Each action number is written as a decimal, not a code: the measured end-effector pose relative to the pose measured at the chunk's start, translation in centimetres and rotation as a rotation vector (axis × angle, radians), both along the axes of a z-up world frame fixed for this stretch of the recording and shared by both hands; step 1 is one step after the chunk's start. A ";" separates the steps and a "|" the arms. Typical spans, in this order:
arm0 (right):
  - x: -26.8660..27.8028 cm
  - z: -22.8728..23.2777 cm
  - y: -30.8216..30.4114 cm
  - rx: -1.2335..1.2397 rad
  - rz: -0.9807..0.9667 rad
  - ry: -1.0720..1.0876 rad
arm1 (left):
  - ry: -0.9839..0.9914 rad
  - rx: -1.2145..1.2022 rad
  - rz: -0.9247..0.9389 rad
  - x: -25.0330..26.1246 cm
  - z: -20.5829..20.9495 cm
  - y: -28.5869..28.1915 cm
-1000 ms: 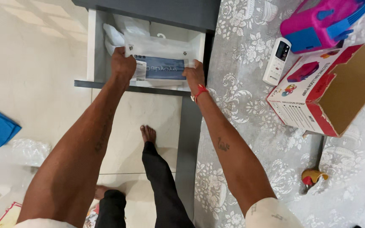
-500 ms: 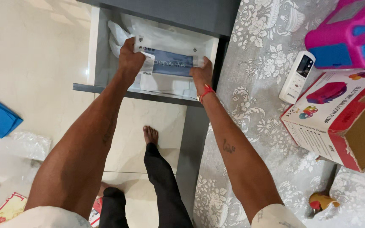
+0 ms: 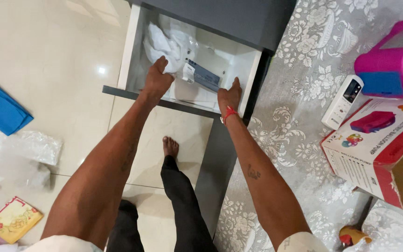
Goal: The person picks up several items from the tiled floor, including a white cloth, clear plastic bags, and small cardboard gift bags, and places them inside the drawer of a dark bedside table.
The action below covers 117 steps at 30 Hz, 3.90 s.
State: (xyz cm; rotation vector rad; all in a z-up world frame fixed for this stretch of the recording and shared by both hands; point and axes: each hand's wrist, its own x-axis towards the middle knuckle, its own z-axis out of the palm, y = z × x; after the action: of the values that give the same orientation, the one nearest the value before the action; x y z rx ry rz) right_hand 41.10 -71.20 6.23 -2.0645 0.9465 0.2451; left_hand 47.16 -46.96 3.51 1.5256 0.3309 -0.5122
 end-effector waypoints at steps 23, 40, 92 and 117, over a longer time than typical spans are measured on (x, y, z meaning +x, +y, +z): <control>-5.6 9.9 29.7 0.071 0.751 -0.244 | 0.091 -0.229 0.610 -18.1 8.0 19.0; -25.1 -11.3 66.2 0.210 1.055 0.450 | 0.569 0.275 0.832 -52.7 -12.6 56.2; -33.0 -18.0 67.3 0.635 0.863 0.722 | 0.832 -0.293 1.111 -57.1 -14.6 62.0; -13.3 4.9 31.8 0.873 0.205 -0.027 | 0.253 -0.046 0.193 -20.3 9.9 34.8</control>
State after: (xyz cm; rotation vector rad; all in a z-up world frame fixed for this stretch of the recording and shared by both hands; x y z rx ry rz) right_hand 27.76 -39.39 11.09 -1.3363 0.4679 0.6141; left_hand 26.85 -12.11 13.40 1.3694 0.6511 -0.5561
